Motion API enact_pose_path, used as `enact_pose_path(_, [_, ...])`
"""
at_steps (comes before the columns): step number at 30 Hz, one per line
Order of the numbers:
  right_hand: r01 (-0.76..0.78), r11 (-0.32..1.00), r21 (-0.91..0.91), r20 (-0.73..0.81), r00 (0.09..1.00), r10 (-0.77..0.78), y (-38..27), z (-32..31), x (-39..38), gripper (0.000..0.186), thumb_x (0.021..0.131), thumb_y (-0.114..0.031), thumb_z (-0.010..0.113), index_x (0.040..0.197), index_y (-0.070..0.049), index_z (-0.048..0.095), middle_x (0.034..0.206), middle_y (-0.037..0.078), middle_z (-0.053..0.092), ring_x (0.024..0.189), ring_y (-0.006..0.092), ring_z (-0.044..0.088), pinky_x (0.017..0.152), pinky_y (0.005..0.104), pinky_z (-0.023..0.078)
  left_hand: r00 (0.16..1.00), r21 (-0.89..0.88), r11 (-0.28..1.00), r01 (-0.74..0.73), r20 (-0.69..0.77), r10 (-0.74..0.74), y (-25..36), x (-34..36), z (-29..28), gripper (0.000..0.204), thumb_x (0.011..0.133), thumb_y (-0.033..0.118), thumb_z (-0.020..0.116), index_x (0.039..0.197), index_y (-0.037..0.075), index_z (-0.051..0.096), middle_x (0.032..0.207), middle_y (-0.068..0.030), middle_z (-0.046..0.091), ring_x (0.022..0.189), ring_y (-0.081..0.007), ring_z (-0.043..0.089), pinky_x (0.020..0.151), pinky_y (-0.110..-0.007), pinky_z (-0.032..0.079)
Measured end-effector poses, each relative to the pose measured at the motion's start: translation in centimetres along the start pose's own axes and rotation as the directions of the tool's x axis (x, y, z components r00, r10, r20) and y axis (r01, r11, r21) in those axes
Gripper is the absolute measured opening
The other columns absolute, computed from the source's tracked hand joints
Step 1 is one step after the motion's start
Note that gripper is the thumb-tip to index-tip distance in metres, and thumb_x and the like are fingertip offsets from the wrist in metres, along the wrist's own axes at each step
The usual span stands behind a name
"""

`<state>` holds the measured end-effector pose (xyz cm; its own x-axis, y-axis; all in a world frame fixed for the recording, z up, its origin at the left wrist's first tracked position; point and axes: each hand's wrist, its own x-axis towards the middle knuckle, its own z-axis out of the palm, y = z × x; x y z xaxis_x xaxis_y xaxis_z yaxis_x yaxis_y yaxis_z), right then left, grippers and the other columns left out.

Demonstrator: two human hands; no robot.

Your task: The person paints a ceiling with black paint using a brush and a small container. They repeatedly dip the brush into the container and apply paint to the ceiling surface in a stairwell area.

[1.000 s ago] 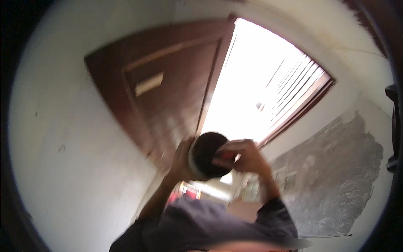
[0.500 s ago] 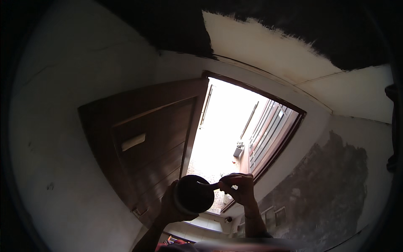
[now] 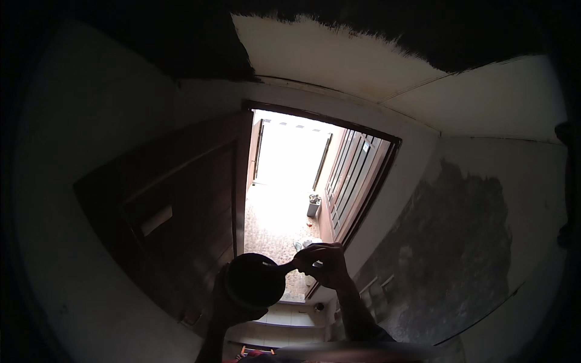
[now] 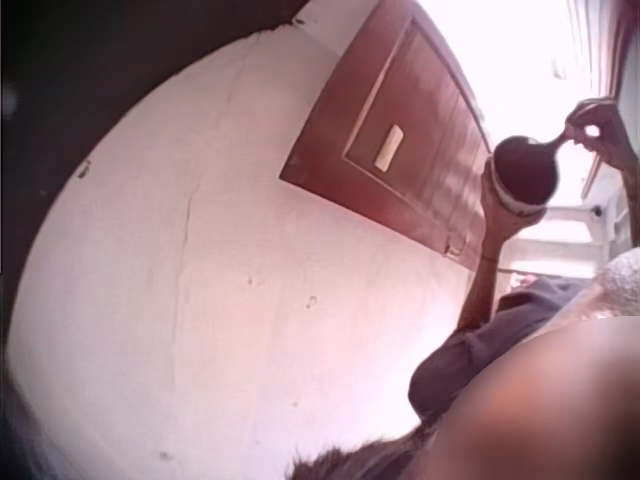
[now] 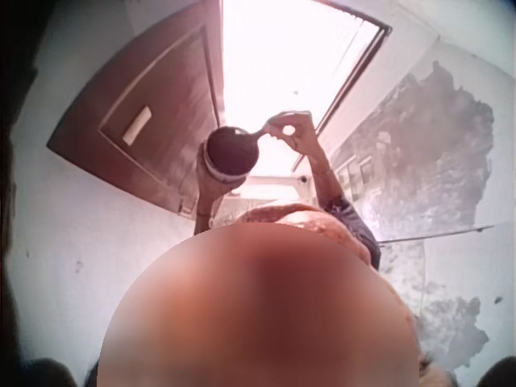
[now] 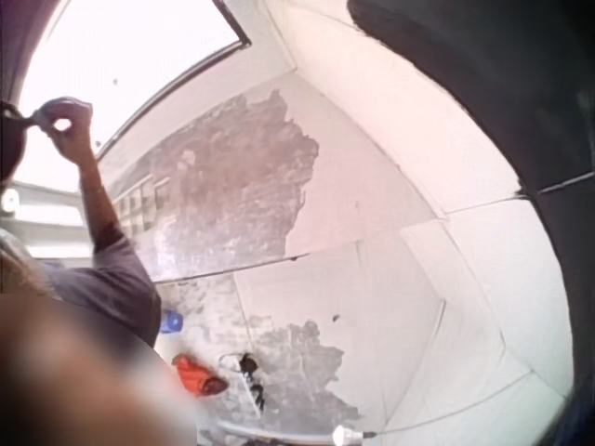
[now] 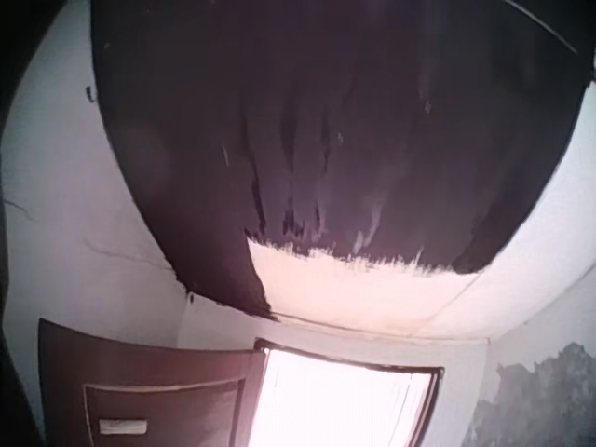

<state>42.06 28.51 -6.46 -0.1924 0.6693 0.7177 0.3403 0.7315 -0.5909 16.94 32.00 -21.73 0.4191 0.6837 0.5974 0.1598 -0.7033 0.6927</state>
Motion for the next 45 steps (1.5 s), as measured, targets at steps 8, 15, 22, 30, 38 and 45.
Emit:
enact_pose_path(8, [-0.288, 0.937, 0.197, -0.082, 0.948, 0.308, 0.2, -0.2, -0.9, 0.006, 0.088, -0.001, 0.074, 0.092, 0.003, 0.077, 0.086, 0.011, 0.074, 0.064, 0.012, 0.068, 0.057, 0.0255, 0.054, 0.98, -0.114, 0.979, 0.17, 0.128, -0.155, 3.1, 2.5, -1.2, 0.091, 0.064, 0.043, 0.088, 0.141, 0.013, 0.049, 0.137, -0.0134, 0.058, 0.13, -0.0317, 0.052, 0.112, -0.048, 0.039])
enact_pose_path(15, [-0.028, 0.998, -0.054, 0.047, 0.998, 0.031, 0.2, -0.3, -0.6, 0.011, 0.085, 0.003, 0.074, 0.096, 0.002, 0.076, 0.089, 0.012, 0.075, 0.068, 0.0136, 0.071, 0.059, 0.0261, 0.057, 0.995, -0.115, 0.989, 0.095, -0.028, -0.099, 2.9, 1.4, -1.5, 0.102, 0.061, 0.041, 0.091, 0.145, 0.01, 0.042, 0.138, -0.016, 0.055, 0.13, -0.0334, 0.051, 0.11, -0.048, 0.041])
enact_pose_path(22, [0.016, 0.996, -0.084, 0.067, 0.998, -0.01, -0.1, -0.5, -0.3, 0.011, 0.086, 0.003, 0.073, 0.094, -0.001, 0.077, 0.086, 0.009, 0.075, 0.067, 0.0142, 0.071, 0.059, 0.0273, 0.056, 0.985, -0.129, 0.988, 0.087, -0.138, -0.105, 3.3, 0.9, -1.1, 0.114, 0.057, 0.038, 0.095, 0.148, 0.007, 0.035, 0.14, -0.0186, 0.051, 0.131, -0.035, 0.051, 0.108, -0.049, 0.044])
enact_pose_path(30, [0.116, 0.98, -0.161, 0.123, 0.988, -0.096, -1.8, -0.6, 0.5, 0.013, 0.079, -0.002, 0.083, 0.09, -0.002, 0.076, 0.086, 0.008, 0.075, 0.075, 0.0177, 0.073, 0.069, 0.029, 0.057, 0.972, -0.124, 0.992, 0.037, -0.225, -0.065, 3.7, -0.3, -2.2, 0.127, 0.053, 0.035, 0.098, 0.153, 0.003, 0.026, 0.142, -0.0216, 0.048, 0.131, -0.037, 0.05, 0.106, -0.049, 0.047])
enact_pose_path(38, [0.028, 0.974, -0.224, 0.048, 0.999, -0.018, -4.2, 0.3, 0.9, 0.012, 0.077, -0.005, 0.084, 0.085, -0.001, 0.076, 0.076, 0.009, 0.073, 0.069, 0.0161, 0.072, 0.065, 0.0288, 0.055, 0.974, 0.172, 0.966, 0.193, -0.156, -0.167, 4.5, 0.7, -2.8, 0.12, 0.051, 0.046, 0.095, 0.148, 0.003, 0.037, 0.14, -0.0219, 0.051, 0.132, -0.0364, 0.051, 0.11, -0.045, 0.043])
enact_pose_path(45, [0.101, 0.87, -0.482, -0.071, 0.985, -0.154, -4.5, 1.9, 0.5, 0.014, 0.076, -0.006, 0.085, 0.084, -0.002, 0.074, 0.073, 0.006, 0.07, 0.062, 0.0131, 0.069, 0.055, 0.0245, 0.051, 0.982, 0.227, 0.962, 0.152, -0.142, -0.122, 5.6, 0.5, -2.7, 0.124, 0.051, 0.046, 0.096, 0.149, 0.001, 0.035, 0.144, -0.0248, 0.047, 0.135, -0.04, 0.046, 0.113, -0.048, 0.038])
